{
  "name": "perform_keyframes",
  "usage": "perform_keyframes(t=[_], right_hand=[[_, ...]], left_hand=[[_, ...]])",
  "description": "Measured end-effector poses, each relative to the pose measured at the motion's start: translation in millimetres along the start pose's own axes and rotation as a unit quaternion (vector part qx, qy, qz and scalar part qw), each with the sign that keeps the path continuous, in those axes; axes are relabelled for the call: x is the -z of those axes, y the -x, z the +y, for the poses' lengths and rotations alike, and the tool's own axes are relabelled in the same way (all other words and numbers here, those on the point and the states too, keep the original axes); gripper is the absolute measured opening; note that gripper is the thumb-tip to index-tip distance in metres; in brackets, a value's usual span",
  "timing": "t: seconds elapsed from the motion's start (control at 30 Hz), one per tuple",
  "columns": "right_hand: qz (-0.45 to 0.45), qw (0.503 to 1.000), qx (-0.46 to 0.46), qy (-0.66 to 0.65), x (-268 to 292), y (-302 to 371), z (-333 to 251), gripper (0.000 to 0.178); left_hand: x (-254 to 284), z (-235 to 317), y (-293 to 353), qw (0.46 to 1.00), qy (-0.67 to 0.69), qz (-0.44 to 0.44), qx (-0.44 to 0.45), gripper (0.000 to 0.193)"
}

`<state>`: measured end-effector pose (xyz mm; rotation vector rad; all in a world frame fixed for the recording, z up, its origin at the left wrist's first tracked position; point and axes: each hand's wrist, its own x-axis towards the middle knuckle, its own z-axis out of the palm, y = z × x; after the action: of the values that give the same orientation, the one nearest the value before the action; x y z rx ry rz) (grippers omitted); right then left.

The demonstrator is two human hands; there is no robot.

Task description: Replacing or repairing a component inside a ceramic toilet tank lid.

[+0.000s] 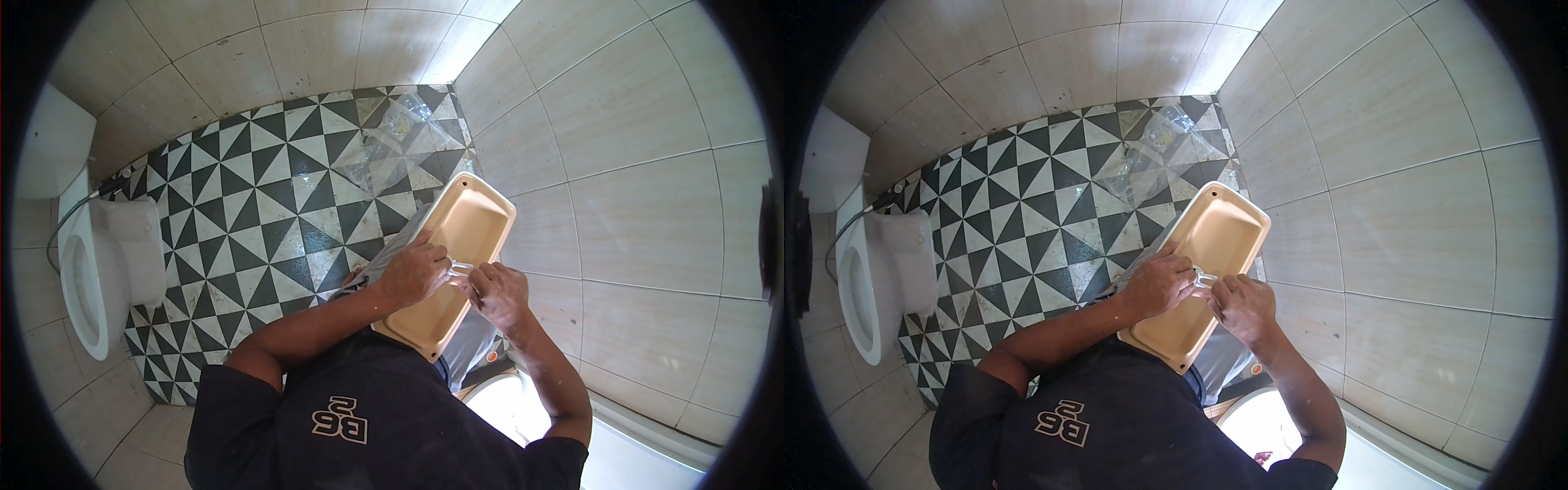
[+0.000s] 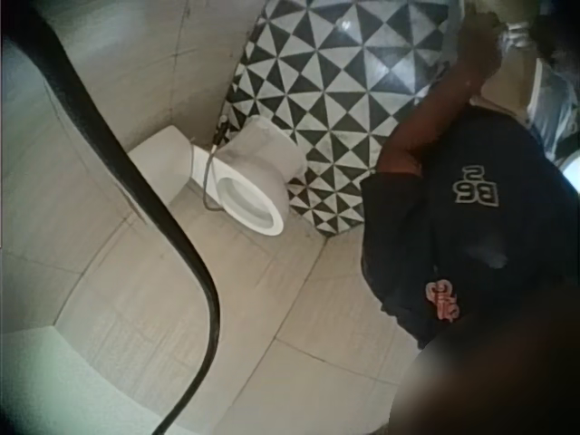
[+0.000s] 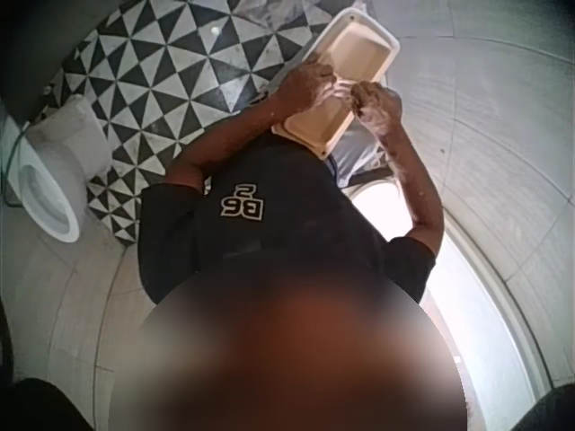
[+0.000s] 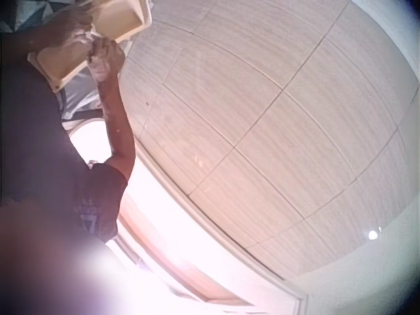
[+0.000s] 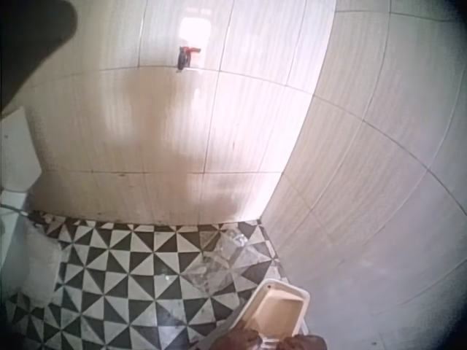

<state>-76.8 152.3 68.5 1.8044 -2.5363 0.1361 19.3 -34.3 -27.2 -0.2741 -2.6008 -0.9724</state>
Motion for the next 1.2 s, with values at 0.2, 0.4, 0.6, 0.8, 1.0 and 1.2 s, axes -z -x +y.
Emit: perform_keyframes(t=[0.2, 0.4, 0.6, 0.8, 1.0, 1.2], right_hand=[[0.009, 0.999, 0.047, -0.02, 13, -7, -4, 0.019], [-0.011, 0.997, 0.069, 0.032, 7, -15, -6, 0.014], [-0.004, 0.998, 0.058, 0.038, -2, -13, -1, 0.017], [0.008, 0.996, 0.044, -0.083, 23, -19, 6, 0.034], [0.038, 0.991, -0.007, -0.126, 16, -8, 11, 0.046], [0.041, 0.988, 0.021, -0.148, 11, -15, 10, 0.045]], left_hand=[[2, 4, -1, 1.0, 0.005, 0.016, -0.006, 0.012], [-1, 1, -2, 1.0, 0.01, 0.027, -0.009, 0.01], [-4, 0, -3, 1.0, 0.001, 0.025, -0.011, 0.01], [0, -1, 2, 1.0, 0.013, 0.019, -0.002, 0.013], [8, 3, 1, 0.999, 0.032, 0.006, 0.022, 0.02], [8, 4, -1, 0.999, 0.039, 0.016, 0.019, 0.026]])
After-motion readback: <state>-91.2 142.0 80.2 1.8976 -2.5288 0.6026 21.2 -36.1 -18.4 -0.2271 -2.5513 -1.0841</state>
